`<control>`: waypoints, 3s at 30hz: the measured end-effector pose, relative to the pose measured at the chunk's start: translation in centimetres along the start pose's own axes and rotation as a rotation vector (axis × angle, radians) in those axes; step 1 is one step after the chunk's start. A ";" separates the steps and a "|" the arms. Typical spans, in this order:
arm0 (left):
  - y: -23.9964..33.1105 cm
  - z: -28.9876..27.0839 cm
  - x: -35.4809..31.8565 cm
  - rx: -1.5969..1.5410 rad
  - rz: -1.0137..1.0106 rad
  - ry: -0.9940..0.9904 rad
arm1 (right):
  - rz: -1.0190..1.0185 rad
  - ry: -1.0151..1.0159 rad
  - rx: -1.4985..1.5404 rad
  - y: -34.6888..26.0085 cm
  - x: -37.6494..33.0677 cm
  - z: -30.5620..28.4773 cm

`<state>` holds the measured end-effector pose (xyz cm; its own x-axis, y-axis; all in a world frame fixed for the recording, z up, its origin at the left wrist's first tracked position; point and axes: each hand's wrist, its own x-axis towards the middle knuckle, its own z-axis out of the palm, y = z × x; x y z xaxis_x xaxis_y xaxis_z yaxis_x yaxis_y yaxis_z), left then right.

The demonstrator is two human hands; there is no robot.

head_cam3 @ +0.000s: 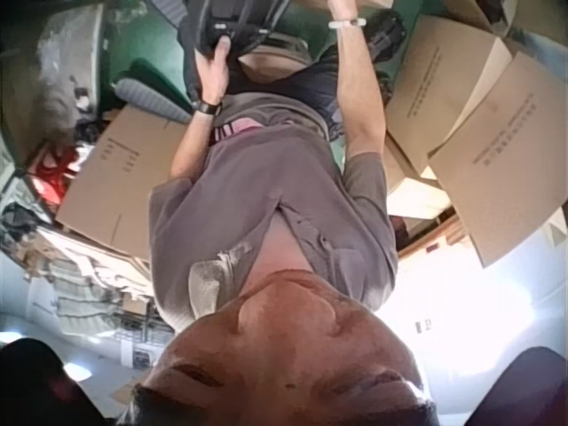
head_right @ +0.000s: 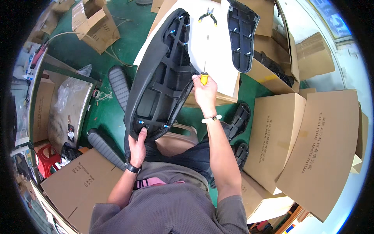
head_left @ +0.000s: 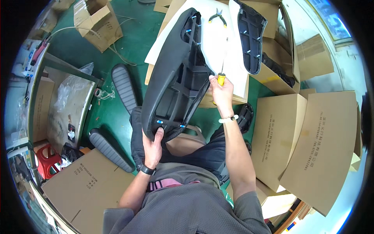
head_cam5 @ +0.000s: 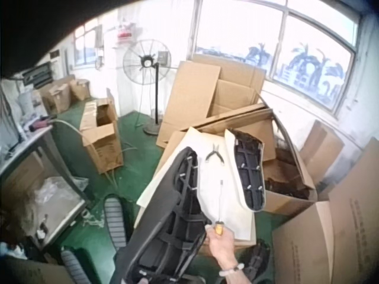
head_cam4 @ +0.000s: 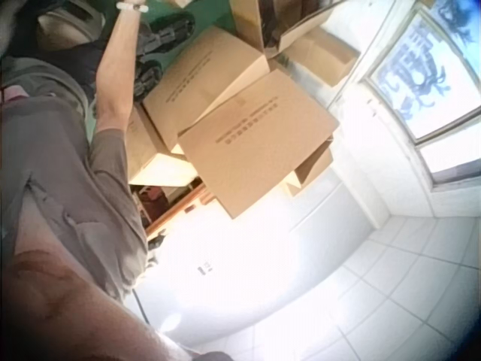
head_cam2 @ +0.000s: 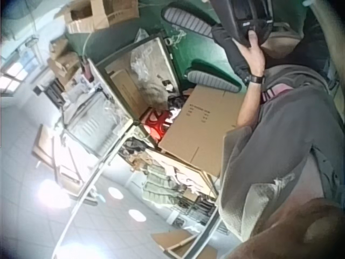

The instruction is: Assembling or repairing a motorcycle seat component by using a screwdriver to fasten or adjust parts.

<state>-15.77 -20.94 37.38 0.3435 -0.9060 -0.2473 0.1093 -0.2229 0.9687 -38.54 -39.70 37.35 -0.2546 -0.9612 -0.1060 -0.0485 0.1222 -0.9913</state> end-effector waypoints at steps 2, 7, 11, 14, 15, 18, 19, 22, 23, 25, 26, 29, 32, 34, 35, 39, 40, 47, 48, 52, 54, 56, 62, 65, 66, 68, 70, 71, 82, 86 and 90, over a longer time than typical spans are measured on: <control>0.4 0.2 0.0 0.003 0.013 0.003 | -0.167 0.055 -0.318 -0.6 0.1 0.2; 0.0 -0.1 -0.1 -0.020 -0.002 0.004 | -0.502 0.109 -0.692 -2.5 -0.1 1.5; -0.4 -0.2 -0.1 -0.023 -0.001 -0.007 | -0.387 0.078 -0.710 -2.2 0.2 1.4; -0.4 0.1 -0.1 -0.018 0.004 -0.019 | -0.363 0.057 -0.643 -2.1 0.3 0.9; -0.3 0.3 -0.1 -0.020 0.004 -0.007 | -0.313 0.000 -0.574 -2.1 0.1 0.6; -0.3 0.3 0.1 -0.005 0.017 0.000 | -0.244 -0.049 -0.415 -2.7 -1.3 -0.6; -0.3 0.2 0.2 0.013 0.030 -0.004 | -0.224 -0.042 -0.324 -2.7 -2.2 -1.3; 1.1 0.1 0.0 -0.036 -0.016 0.046 | -0.067 -0.060 -0.307 -1.3 -6.4 -2.9; 0.5 -0.2 -0.1 0.054 -0.033 0.015 | -0.024 -0.080 -0.413 -0.2 -7.9 -3.7; 1.5 -0.7 0.0 0.206 -0.045 -0.026 | 0.041 -0.094 -0.531 -0.4 -11.1 -4.1; 2.1 0.0 -0.3 0.244 -0.018 -0.018 | 0.030 -0.086 -0.426 3.5 -11.8 -6.5; 3.7 0.2 -0.1 0.273 0.141 -0.062 | 0.244 -0.109 -0.150 6.5 -14.6 -8.2; 2.5 0.8 1.0 0.148 0.126 -0.155 | 0.381 -0.145 -0.119 8.9 -15.7 -9.1; 3.8 1.0 0.8 0.163 0.145 -0.127 | 0.365 -0.167 -0.096 9.5 -16.0 -8.7; 4.0 0.9 0.8 0.172 0.166 -0.112 | 0.408 -0.107 -0.067 9.4 -16.1 -7.8; 3.8 1.6 0.6 0.153 0.216 -0.053 | 0.304 -0.044 -0.081 7.3 -16.2 -3.9; 3.6 1.9 0.5 0.129 0.203 -0.033 | 0.301 -0.051 -0.080 6.1 -16.5 -2.9; 1.8 1.7 -0.4 -0.007 0.055 -0.074 | 0.353 -0.169 -0.007 5.5 -17.4 -2.1; 1.5 1.4 -0.3 -0.010 0.028 -0.115 | 0.350 -0.170 -0.006 5.9 -17.3 -2.5; 1.9 0.8 0.7 -0.003 -0.051 -0.251 | 0.380 -0.174 0.052 6.9 -17.4 -3.3; 2.2 0.8 0.5 -0.026 -0.042 -0.267 | 0.414 -0.162 0.079 6.6 -17.6 -3.1; 2.2 1.1 0.3 -0.048 -0.036 -0.283 | 0.404 -0.137 0.126 5.6 -18.0 -2.5; 2.3 1.9 -0.1 0.025 -0.061 -0.274 | 0.429 -0.124 0.158 5.7 -17.5 -3.2; 2.0 2.1 -0.2 0.051 -0.048 -0.256 | 0.429 -0.181 0.197 7.4 -16.7 -4.3; 2.1 2.2 -0.3 0.054 -0.057 -0.266 | 0.429 -0.183 0.198 7.4 -16.7 -4.3; 2.2 2.2 -0.4 0.058 -0.065 -0.274 | 0.425 -0.155 0.214 7.3 -16.8 -4.3; 2.3 2.2 -0.6 0.062 -0.034 -0.262 | 0.422 -0.157 0.219 7.8 -16.7 -4.5; 2.3 2.3 -0.7 0.061 -0.033 -0.260 | 0.421 -0.157 0.223 8.0 -16.7 -4.6; 1.6 2.4 -0.6 0.046 -0.064 -0.266 | 0.427 -0.163 0.224 8.0 -16.8 -4.3; 2.0 2.3 -0.7 0.066 -0.041 -0.250 | 0.417 -0.163 0.227 7.6 -16.8 -4.1; 2.8 2.1 -0.8 0.097 -0.091 -0.261 | 0.434 -0.160 0.191 8.1 -16.4 -4.5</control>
<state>-17.67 -21.56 40.32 0.0832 -0.9399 -0.3312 0.0345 -0.3294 0.9435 -39.11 -21.83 31.38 -0.0600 -0.8595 -0.5076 0.2109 0.4861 -0.8481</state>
